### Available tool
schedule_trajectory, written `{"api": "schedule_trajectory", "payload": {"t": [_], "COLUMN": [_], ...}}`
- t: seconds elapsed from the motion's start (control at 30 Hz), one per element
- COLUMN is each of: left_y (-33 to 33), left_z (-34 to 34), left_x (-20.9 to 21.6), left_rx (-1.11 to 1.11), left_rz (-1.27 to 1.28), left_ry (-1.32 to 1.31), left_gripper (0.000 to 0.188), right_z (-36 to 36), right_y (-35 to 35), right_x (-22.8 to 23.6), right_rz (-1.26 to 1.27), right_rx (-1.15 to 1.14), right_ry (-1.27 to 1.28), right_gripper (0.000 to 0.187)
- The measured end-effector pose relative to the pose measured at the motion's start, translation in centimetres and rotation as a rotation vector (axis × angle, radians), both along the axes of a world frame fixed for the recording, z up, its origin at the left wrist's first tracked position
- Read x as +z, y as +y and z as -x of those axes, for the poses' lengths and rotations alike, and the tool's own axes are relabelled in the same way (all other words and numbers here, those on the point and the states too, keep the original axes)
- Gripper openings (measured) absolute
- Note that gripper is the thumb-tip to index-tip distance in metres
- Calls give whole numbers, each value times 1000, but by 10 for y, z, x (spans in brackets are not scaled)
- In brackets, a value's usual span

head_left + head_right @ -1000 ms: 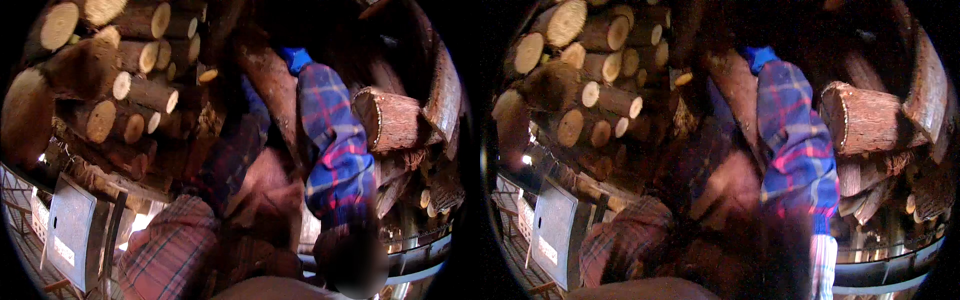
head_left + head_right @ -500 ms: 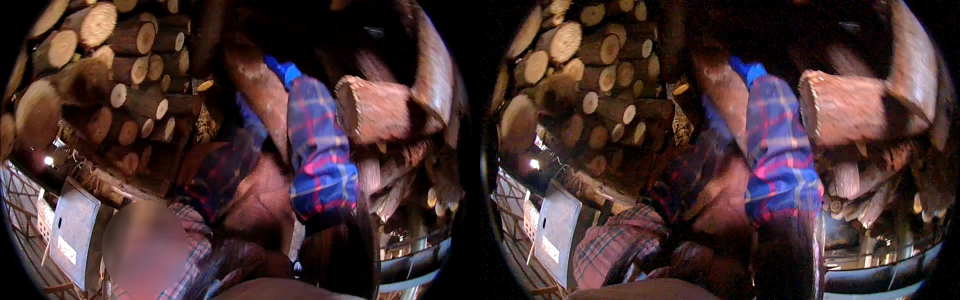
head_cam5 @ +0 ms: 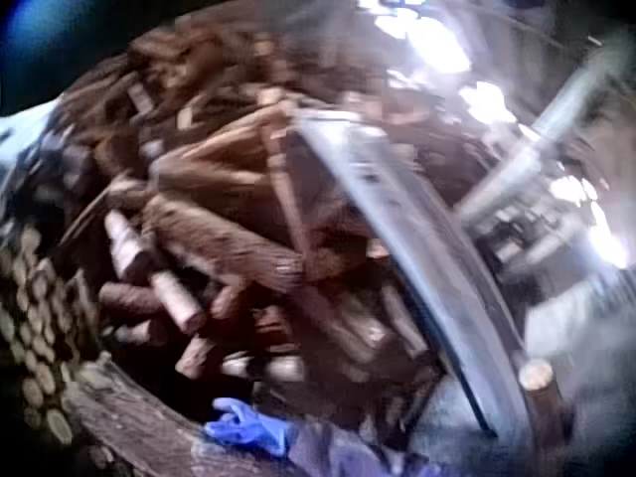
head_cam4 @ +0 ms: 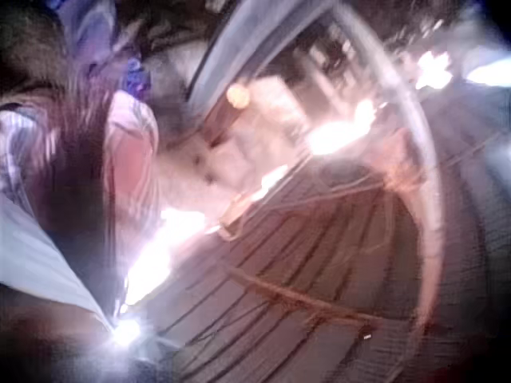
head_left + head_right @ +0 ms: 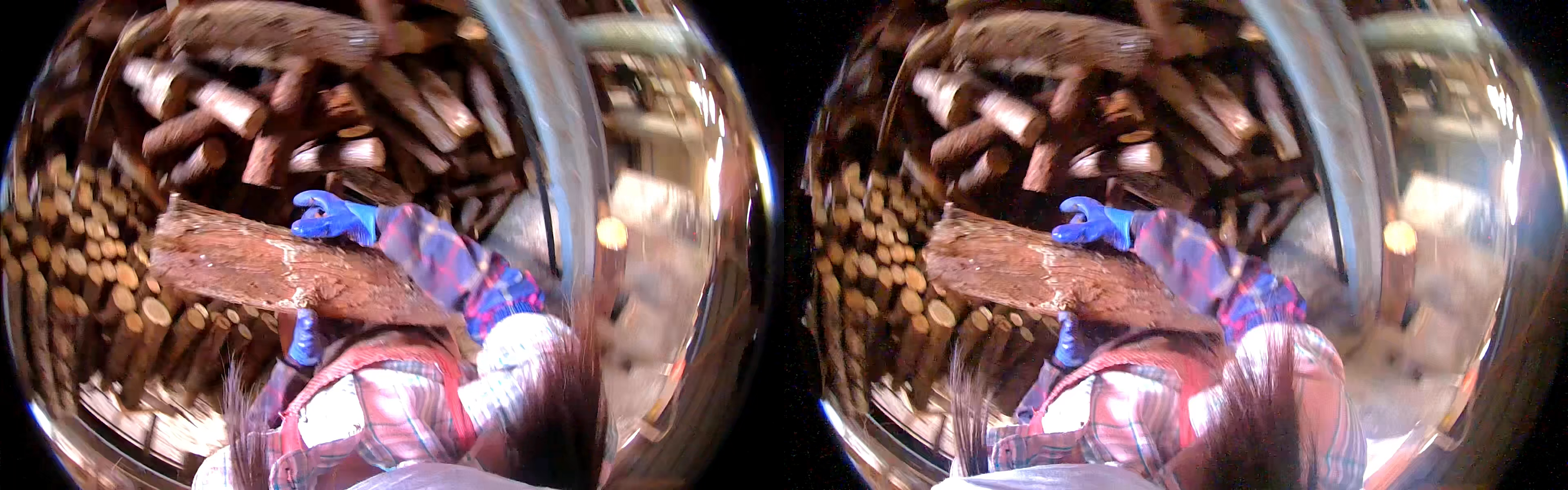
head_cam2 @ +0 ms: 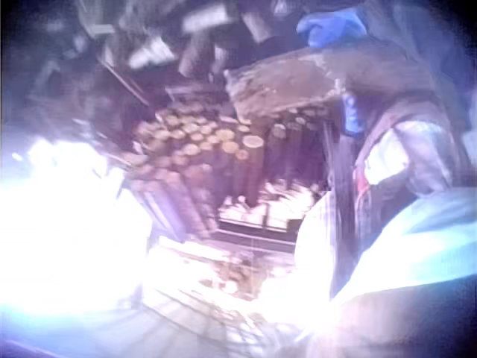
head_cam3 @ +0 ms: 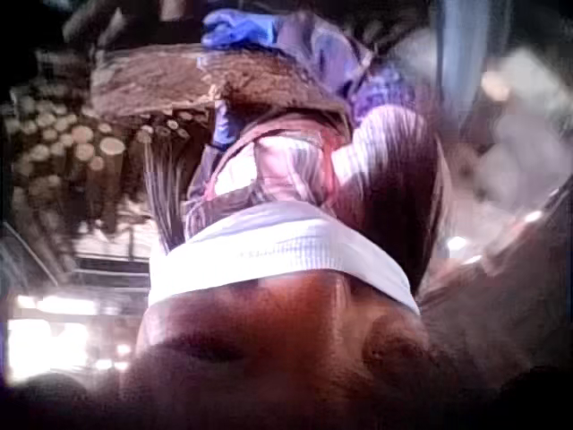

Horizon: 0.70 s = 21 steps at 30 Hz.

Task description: The person repeatedly picks up logs from a large pile and feeds them into a wood chipper. They handle the logs one at a time, positioning them to be pulled into the machine's intake.

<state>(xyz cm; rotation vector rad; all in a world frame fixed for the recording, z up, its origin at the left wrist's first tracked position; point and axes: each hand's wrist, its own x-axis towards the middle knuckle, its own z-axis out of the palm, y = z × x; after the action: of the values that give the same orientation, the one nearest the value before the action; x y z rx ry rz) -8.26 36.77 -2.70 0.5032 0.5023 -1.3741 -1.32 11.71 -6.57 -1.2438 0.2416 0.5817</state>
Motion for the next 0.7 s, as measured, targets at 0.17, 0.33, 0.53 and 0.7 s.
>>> {"api": "schedule_trajectory", "payload": {"t": [0.17,0.33,0.53,0.7], "left_y": [-76,-195,-413,-552], "left_z": [-70,-118,-75,53], "left_x": [11,33,126,154], "left_rx": [-416,-597,-638,-497], "left_rz": [163,215,658,928], "left_ry": [-466,-1296,-822,-371], "left_gripper": [50,62,82,54], "right_z": [46,135,189,281], "right_y": [-43,-94,-231,-527], "right_x": [38,130,220,318], "right_rz": [225,90,233,455], "right_rx": [-528,-714,-903,-395], "right_ry": [-43,-140,-563,-385], "right_gripper": [46,46,45,42]}}
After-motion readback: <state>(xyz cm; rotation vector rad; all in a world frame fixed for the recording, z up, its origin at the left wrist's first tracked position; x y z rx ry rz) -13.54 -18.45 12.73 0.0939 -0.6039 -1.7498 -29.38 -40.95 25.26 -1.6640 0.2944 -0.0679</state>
